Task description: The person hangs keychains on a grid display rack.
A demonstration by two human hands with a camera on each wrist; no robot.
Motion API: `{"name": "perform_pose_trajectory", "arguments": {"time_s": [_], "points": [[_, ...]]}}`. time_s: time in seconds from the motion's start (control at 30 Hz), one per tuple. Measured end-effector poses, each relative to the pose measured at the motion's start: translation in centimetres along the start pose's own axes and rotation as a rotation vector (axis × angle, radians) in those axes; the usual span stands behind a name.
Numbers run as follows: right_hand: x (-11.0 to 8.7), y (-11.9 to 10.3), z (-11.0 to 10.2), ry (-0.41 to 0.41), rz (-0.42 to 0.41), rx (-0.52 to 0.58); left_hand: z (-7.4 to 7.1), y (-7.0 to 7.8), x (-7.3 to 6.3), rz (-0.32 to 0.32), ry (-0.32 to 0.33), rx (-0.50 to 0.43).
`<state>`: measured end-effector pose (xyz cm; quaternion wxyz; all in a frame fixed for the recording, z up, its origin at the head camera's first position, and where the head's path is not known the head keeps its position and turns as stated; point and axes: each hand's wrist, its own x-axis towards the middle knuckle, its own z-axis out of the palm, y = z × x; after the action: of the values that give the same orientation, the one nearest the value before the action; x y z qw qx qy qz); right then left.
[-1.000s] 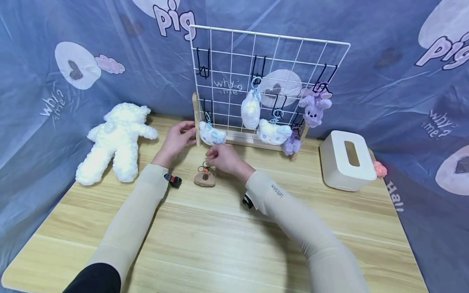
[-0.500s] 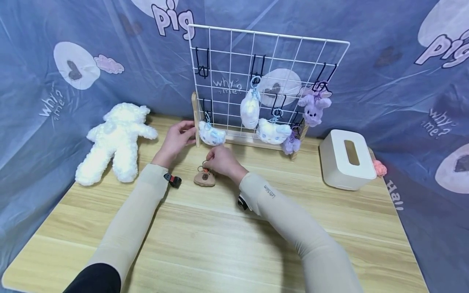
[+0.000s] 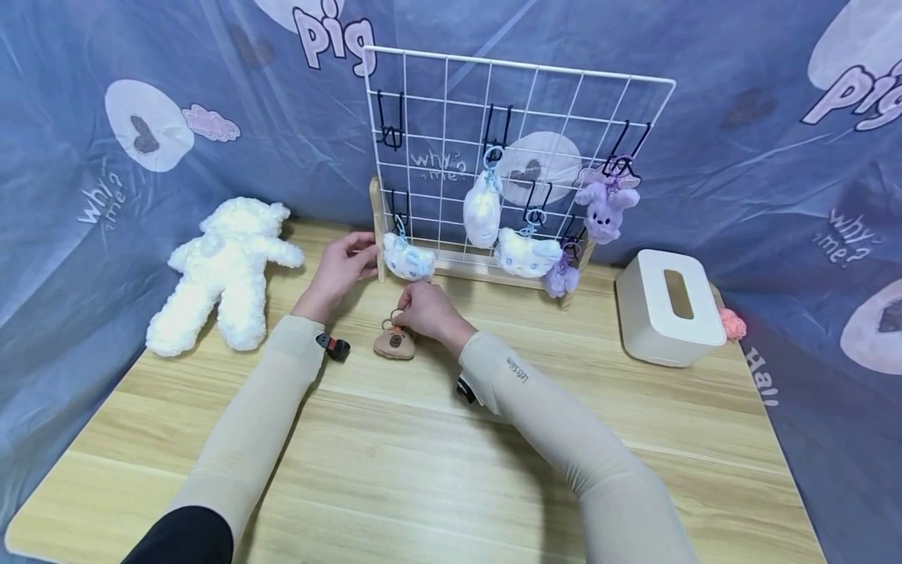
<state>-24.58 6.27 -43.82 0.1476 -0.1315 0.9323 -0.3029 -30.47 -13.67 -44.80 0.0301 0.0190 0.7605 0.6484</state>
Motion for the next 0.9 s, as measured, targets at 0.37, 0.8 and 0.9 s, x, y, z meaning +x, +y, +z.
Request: {"name": "perform_pose_trajectory", "arguments": {"time_s": [0.37,0.8,0.9], "points": [[0.5,0.9,0.2,-0.004,-0.01,0.013,0.0,0.0,-0.1,0.01,-0.005,0.019],[-0.2,-0.1,-0.2,-0.019,0.011,0.051,0.1,0.2,-0.1,0.006,-0.011,-0.011],[-0.1,0.1,-0.4,-0.022,-0.003,0.065,0.0,0.2,-0.2,0.004,-0.012,-0.016]]}}
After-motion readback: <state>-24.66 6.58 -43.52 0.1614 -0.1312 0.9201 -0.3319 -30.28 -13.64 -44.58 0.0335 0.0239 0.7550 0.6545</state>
